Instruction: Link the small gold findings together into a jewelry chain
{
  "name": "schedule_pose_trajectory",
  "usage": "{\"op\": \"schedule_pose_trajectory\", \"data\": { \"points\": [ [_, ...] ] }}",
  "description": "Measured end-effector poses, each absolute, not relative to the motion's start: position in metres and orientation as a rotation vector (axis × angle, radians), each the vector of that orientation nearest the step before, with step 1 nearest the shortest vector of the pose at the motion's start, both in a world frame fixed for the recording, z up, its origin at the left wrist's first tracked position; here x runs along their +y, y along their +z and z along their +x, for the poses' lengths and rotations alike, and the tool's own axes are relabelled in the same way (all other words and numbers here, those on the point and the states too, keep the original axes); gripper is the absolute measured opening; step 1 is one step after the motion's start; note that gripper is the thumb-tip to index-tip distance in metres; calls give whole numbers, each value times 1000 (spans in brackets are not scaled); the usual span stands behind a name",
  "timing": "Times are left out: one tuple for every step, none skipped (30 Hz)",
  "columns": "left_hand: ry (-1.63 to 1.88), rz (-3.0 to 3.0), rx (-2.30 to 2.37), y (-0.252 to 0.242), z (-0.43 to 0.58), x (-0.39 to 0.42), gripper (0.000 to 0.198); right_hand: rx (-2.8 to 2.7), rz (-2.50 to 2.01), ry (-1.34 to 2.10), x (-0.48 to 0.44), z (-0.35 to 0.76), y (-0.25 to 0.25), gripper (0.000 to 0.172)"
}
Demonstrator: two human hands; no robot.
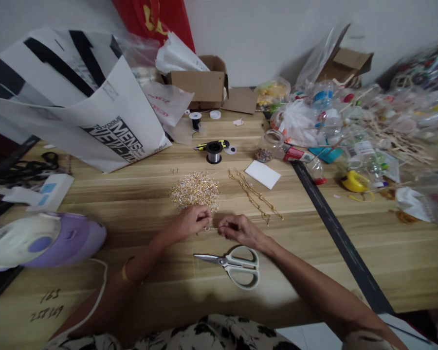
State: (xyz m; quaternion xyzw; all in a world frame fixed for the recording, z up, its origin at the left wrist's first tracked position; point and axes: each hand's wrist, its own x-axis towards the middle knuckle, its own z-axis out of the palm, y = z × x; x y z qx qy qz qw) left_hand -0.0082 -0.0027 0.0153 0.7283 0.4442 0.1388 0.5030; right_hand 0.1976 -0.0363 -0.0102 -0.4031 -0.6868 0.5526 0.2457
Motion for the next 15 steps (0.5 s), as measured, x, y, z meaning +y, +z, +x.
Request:
{"op": "schedule_pose_trajectory", "data": {
  "points": [
    [319, 1805, 1080, 16, -8, -3, 11, -1939, -1099, 1422, -37, 198, -10, 16],
    [304, 1860, 1088, 18, -7, -4, 11, -1994, -1089, 1345, -37, 198, -9, 14],
    [291, 1918, 1098, 19, -7, -5, 11, -2041, -1071, 1282, -37, 198, -8, 13],
    [282, 1984, 1103, 22, -6, -6, 11, -2078, -1044, 1237, -37, 198, -6, 11],
    [272, 2040, 1127, 24, -5, -7, 10, -2109, -1012, 1206, -37, 198, -5, 11],
    [261, 2079, 1143, 26, -4, -8, 9, -2138, -980, 1181, -37, 198, -3, 10],
    [262, 2110, 1147, 27, -4, -9, 10, -2169, -949, 1157, -37, 197, -2, 10],
    [254, 2130, 1154, 28, -4, -11, 11, -2199, -922, 1133, -37, 197, -1, 11],
    [249, 2144, 1153, 28, -5, -12, 11, -2228, -897, 1111, -37, 197, -1, 11],
    [243, 2154, 1150, 28, -6, -14, 12, -2252, -878, 1089, -37, 196, 0, 12],
    [240, 2158, 1148, 27, -8, -15, 12, -2273, -862, 1068, -37, 196, 0, 13],
    [240, 2162, 1148, 26, -9, -17, 13, -2287, -849, 1046, -38, 196, 0, 13],
    [239, 2167, 1154, 26, -11, -19, 13, -2300, -839, 1024, -38, 195, 0, 14],
    [239, 2169, 1164, 25, -13, -20, 13, -2312, -830, 1001, -39, 194, 0, 15],
    [238, 2170, 1175, 24, -15, -22, 13, -2326, -826, 975, -40, 194, -1, 15]
  ]
}}
